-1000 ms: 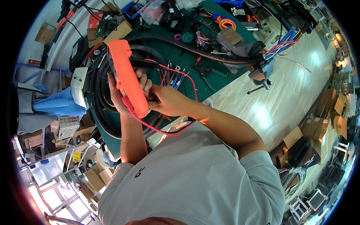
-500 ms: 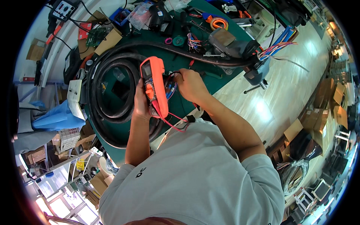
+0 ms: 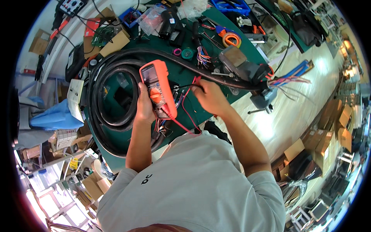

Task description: The person writes in a notebook, uses a multimeter to test electrical cables and connectors on a workbench and on the floor, and handles a charging plug.

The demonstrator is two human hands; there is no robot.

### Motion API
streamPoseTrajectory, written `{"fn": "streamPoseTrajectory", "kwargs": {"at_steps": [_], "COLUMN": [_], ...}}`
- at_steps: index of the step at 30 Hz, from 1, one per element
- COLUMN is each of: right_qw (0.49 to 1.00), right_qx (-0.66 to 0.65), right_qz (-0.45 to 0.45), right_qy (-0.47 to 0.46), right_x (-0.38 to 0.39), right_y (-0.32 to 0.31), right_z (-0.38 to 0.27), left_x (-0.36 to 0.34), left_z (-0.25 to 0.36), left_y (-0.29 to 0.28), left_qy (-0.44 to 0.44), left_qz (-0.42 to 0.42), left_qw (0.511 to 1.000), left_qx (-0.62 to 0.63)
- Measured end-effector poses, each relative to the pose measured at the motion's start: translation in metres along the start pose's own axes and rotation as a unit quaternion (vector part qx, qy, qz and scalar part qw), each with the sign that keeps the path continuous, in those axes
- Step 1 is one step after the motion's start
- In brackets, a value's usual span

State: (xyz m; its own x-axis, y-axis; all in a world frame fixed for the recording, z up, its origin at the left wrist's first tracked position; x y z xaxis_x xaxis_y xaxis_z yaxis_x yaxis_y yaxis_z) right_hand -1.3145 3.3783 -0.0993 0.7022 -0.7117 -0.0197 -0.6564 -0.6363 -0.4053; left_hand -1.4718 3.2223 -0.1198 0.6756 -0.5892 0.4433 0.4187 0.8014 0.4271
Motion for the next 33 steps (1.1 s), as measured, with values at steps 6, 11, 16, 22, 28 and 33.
{"fn": "streamPoseTrajectory", "kwargs": {"at_steps": [6,11,16,22,28,33], "right_qw": [0.993,0.989,0.979,0.977,0.945,0.955], "right_qx": [-0.066,-0.015,-0.075,-0.081,0.039,0.005], "right_qz": [-0.098,-0.139,-0.189,-0.193,-0.030,-0.092], "right_qy": [-0.003,-0.051,-0.030,-0.042,-0.323,-0.280], "right_x": [-0.018,-0.039,-0.054,-0.059,-0.062,-0.077], "right_y": [0.033,0.051,0.070,0.091,0.084,0.084], "right_z": [-0.014,-0.035,-0.039,-0.035,-0.057,-0.059], "left_x": [0.003,-0.002,-0.002,-0.001,-0.001,-0.006], "left_z": [0.017,0.016,0.019,0.016,0.010,0.010], "left_y": [0.023,0.011,-0.009,-0.018,-0.016,-0.028], "left_qy": [0.060,0.158,0.171,0.162,0.188,0.170], "left_qz": [0.021,0.103,0.186,0.226,0.305,0.243], "left_qw": [0.998,0.982,0.966,0.961,0.933,0.951], "left_qx": [-0.014,-0.020,-0.053,0.013,-0.034,0.091]}}
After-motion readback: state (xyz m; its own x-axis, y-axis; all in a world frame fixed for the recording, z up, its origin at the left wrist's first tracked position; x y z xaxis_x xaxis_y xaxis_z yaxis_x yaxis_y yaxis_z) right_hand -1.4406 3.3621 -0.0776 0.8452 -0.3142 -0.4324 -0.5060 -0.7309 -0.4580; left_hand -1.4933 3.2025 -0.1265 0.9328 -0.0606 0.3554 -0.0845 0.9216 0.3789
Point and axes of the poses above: each hand's wrist, its own x-axis away from the middle knuckle, its own y-axis out of the palm, z = x × y, the point moved 3 cm from there along -x, towards the middle knuckle, and after that the axes turned 13 degrees about z, right-handed, at the moved point
